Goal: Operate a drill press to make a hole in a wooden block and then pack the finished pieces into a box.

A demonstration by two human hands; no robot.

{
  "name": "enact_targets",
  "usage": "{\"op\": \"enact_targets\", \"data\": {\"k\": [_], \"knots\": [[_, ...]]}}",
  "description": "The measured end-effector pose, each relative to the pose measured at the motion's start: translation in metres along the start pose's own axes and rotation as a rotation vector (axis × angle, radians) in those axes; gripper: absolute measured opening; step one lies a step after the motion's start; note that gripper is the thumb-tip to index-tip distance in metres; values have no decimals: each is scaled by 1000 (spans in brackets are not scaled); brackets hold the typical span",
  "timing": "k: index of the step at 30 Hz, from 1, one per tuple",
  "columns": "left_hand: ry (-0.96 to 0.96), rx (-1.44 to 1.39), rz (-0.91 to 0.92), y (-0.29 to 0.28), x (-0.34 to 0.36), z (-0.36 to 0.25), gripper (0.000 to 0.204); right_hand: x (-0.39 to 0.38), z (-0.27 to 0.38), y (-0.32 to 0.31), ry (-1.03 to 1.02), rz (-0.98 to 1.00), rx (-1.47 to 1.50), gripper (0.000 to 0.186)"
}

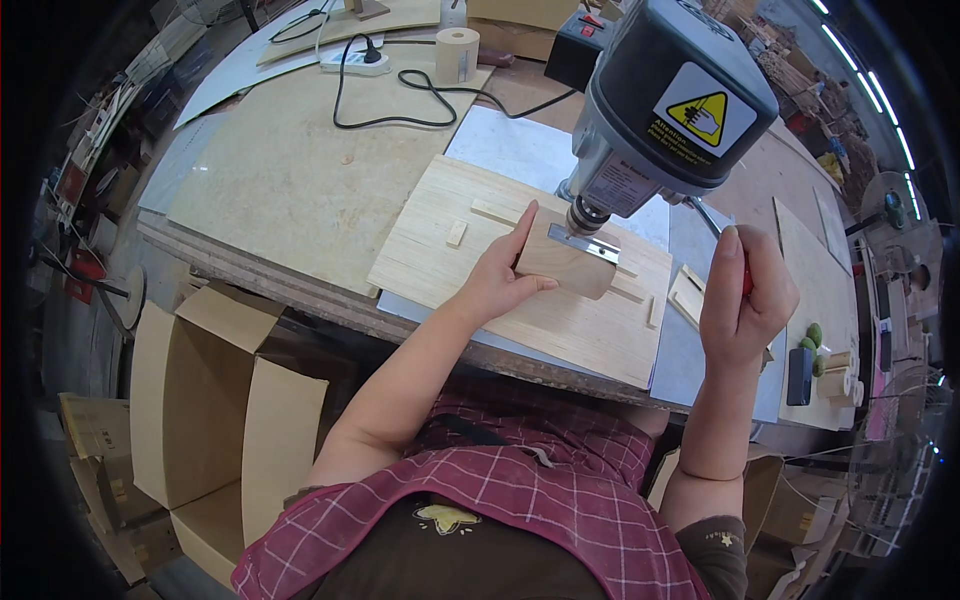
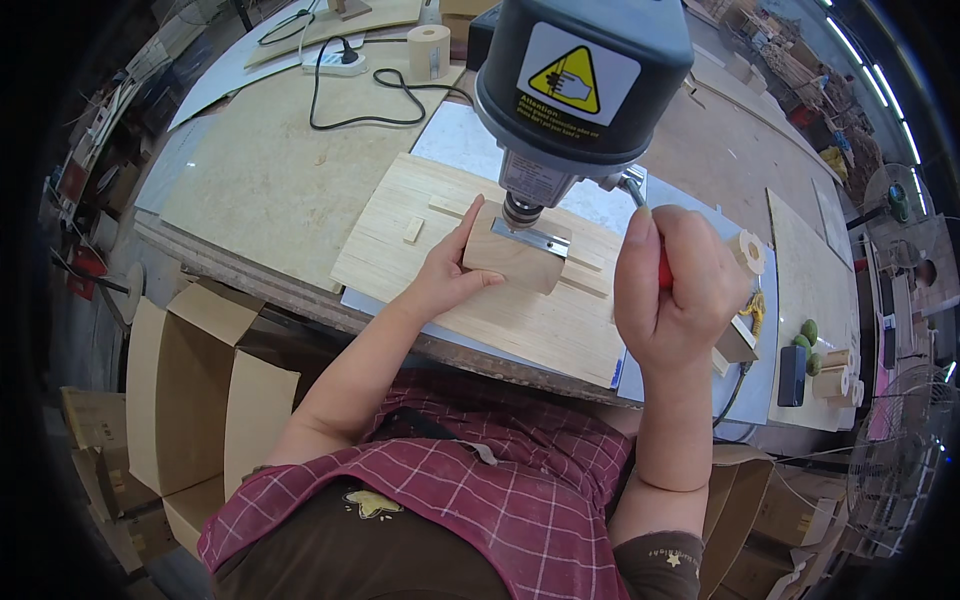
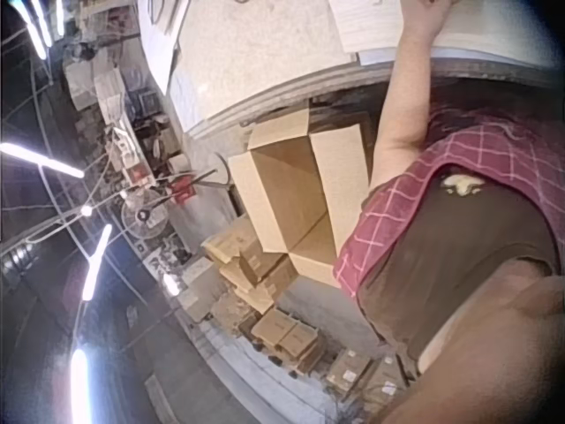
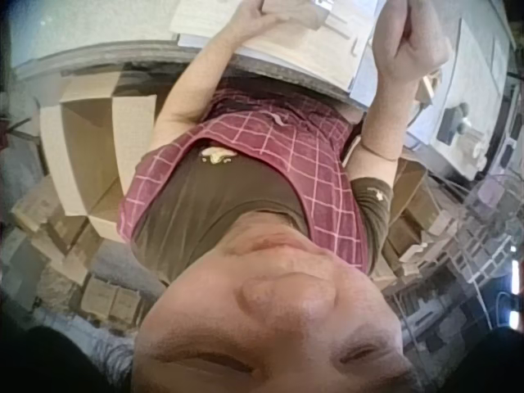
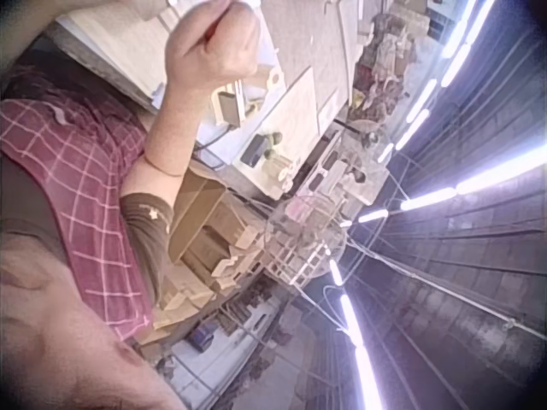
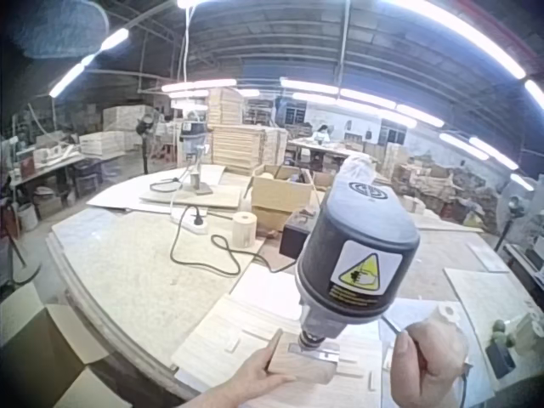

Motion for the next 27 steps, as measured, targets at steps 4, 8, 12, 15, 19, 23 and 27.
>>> {"op": "enact_targets", "data": {"k": [4, 8, 12, 15, 19, 23, 27], "knots": [[-20, -5, 1, 0, -1, 1, 97, -3, 1, -1, -18, -1, 3, 11], [-26, -12, 0, 1, -1, 1, 97, -5, 4, -1, -78, -12, 7, 9], [-9, -12, -1, 0, 0, 2, 97, -10, 4, 0, -97, -17, 7, 7], [-13, -42, 2, 1, 0, -1, 96, -16, 3, 0, -110, -51, 18, 6], [-8, -35, 2, 0, 0, 0, 96, -26, 3, 1, -126, -46, 10, 5], [-6, -29, -2, 0, 0, 0, 96, -36, 2, 3, -101, -53, 13, 4], [-66, -66, 2, 2, -1, -2, 95, -44, 2, 5, -83, -45, -3, 6]]}}
Point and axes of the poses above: each hand's wrist, its own x-axis towards the middle knuckle, its own y-axis out of the palm, z = x × y, the point moved 7 cm from there along x, towards the middle knuckle, and after that the axes turned 14 degrees about -z, right-handed, at the moved point
